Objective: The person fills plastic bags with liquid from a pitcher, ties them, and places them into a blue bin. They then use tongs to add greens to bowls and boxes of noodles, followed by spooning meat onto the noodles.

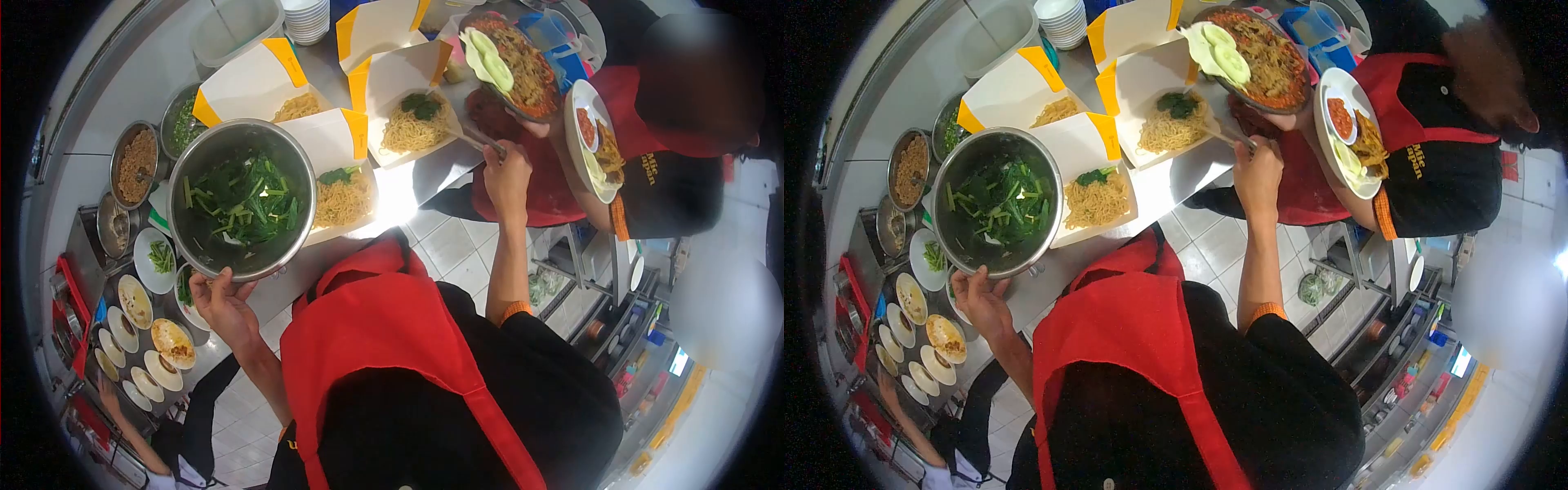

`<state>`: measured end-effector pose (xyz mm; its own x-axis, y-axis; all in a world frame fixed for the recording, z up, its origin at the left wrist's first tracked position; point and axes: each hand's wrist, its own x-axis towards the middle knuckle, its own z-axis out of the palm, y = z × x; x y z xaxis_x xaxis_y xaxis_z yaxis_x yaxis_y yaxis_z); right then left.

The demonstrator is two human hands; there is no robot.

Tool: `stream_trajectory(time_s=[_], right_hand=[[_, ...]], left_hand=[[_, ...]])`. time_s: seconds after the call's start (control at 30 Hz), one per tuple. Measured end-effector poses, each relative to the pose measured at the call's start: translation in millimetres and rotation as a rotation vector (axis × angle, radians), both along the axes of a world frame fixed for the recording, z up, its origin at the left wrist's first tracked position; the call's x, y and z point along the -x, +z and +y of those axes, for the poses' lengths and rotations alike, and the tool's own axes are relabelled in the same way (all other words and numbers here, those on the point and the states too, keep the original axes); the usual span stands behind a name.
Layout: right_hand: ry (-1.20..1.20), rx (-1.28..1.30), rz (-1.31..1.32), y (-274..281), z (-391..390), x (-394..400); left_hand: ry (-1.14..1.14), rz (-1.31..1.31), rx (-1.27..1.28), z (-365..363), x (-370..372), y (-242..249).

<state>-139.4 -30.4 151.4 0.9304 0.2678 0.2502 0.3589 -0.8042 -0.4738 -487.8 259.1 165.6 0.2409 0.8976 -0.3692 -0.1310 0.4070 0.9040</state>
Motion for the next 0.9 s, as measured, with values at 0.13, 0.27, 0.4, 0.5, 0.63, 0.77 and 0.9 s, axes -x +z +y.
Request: stream_trajectory(time_s=[0.13,0.27,0.4,0.5,0.63,0.77,0.9], right_hand=[[0.135,0.039,-0.031,-10,20,-13],[0.187,0.134,-0.030,-50,38,-45],[0.158,-0.003,0.104,-34,48,-42],[0.125,0.071,-0.068,-25,39,-33],[0.122,-0.147,-0.090,43,59,47],[0.451,-0.270,0.035,100,94,109],[0.741,-0.144,0.046,93,135,117]], left_hand=[[-0.025,0.007,-0.011,0,4,-1],[-0.022,-0.025,-0.022,0,9,-4],[0.022,-0.003,-0.027,-7,10,-1],[0.045,0.002,-0.014,-14,9,-1],[0.095,-0.016,0.038,-19,4,0],[0.119,-0.049,0.024,-23,-7,3],[0.036,-0.141,0.034,-24,-17,11]])
